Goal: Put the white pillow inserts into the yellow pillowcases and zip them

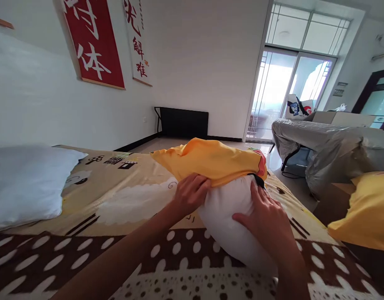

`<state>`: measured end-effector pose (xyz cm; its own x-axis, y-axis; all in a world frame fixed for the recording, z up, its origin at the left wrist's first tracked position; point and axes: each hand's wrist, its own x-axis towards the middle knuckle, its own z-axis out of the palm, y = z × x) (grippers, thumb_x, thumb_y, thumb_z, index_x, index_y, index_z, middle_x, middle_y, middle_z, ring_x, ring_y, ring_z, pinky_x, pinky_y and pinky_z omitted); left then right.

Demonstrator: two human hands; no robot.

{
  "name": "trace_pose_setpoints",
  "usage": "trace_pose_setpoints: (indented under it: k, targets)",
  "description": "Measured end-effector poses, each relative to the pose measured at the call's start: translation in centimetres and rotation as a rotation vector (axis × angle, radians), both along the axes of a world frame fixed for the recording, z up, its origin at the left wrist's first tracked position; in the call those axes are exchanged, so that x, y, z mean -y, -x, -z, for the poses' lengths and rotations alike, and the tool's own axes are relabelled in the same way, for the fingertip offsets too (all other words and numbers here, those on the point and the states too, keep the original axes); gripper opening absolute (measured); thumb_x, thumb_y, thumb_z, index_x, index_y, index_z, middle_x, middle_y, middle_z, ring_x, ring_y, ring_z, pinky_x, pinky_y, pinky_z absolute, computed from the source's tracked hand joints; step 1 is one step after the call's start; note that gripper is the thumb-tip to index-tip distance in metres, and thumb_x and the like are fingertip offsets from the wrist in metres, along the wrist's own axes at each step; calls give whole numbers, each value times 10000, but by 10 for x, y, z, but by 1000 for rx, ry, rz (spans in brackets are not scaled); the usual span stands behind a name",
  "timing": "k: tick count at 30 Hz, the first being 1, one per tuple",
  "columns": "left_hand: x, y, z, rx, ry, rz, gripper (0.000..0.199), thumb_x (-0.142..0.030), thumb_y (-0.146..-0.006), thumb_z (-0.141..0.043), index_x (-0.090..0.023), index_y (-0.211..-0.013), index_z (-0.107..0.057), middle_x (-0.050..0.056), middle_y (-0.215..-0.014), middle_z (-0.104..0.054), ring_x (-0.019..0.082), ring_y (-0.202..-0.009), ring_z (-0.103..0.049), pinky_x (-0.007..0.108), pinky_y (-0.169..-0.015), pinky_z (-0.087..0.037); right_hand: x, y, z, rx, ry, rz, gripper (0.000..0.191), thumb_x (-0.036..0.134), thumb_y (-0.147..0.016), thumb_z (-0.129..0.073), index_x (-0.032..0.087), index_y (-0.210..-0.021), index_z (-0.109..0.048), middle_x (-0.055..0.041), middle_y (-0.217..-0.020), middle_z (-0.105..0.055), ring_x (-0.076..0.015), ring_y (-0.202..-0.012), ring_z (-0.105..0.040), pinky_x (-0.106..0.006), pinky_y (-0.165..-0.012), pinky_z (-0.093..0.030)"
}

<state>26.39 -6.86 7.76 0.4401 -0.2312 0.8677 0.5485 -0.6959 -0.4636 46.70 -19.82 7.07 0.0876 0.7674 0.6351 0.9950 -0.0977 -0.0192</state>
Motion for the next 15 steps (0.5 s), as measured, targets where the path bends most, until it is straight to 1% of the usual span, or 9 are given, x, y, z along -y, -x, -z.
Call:
trace_pose_setpoints:
  k: [3,6,8,11,13,15]
  targets:
    - [19,1,-13,-46,-11,-46,77,-113,-859,-493,-159,-904,-537,20,-790,-587,130,-675,-502,263,-636,-380,1,9,4,70,-9,-123,850,534,-705,-647,148,-1403,-353,-171,-1306,-558,-334,-1168,-551,-460,-898,-483]
    - [31,1,-20,-64,34,-131,63,-139,-870,-497,-164,-911,-537,20,-790,-579,140,-679,-501,268,-607,-377,-1,25,6,106,26,-271,893,466,-701,-677,179,-1446,-277,-144,-1371,-504,-309,-1259,-475,-461,-986,-432]
    - [33,4,-24,-66,77,-211,45,-145,-873,-491,-169,-860,-527,16,-760,-561,145,-663,-501,271,-574,-369,-3,38,7,115,51,-348,917,424,-694,-696,195,-1460,-246,-130,-1422,-447,-291,-1305,-422,-454,-1024,-403]
    - [31,10,-29,-93,128,-330,94,-115,-868,-451,-176,-818,-502,19,-744,-553,150,-609,-502,275,-491,-325,-4,56,9,125,73,-413,930,380,-674,-724,191,-1457,-258,-133,-1452,-403,-288,-1335,-378,-453,-1048,-379]
    - [29,14,-32,-136,169,-366,110,-87,-850,-433,-177,-821,-490,15,-714,-544,154,-567,-505,271,-439,-279,-3,66,10,140,79,-429,928,358,-658,-741,169,-1445,-287,-144,-1449,-404,-298,-1332,-378,-460,-1052,-373]
    - [28,17,-33,-175,209,-359,122,-69,-834,-422,-175,-807,-475,4,-662,-525,154,-530,-507,268,-412,-257,-2,75,10,164,82,-437,915,347,-640,-758,139,-1422,-332,-162,-1438,-415,-316,-1312,-400,-472,-1043,-380]
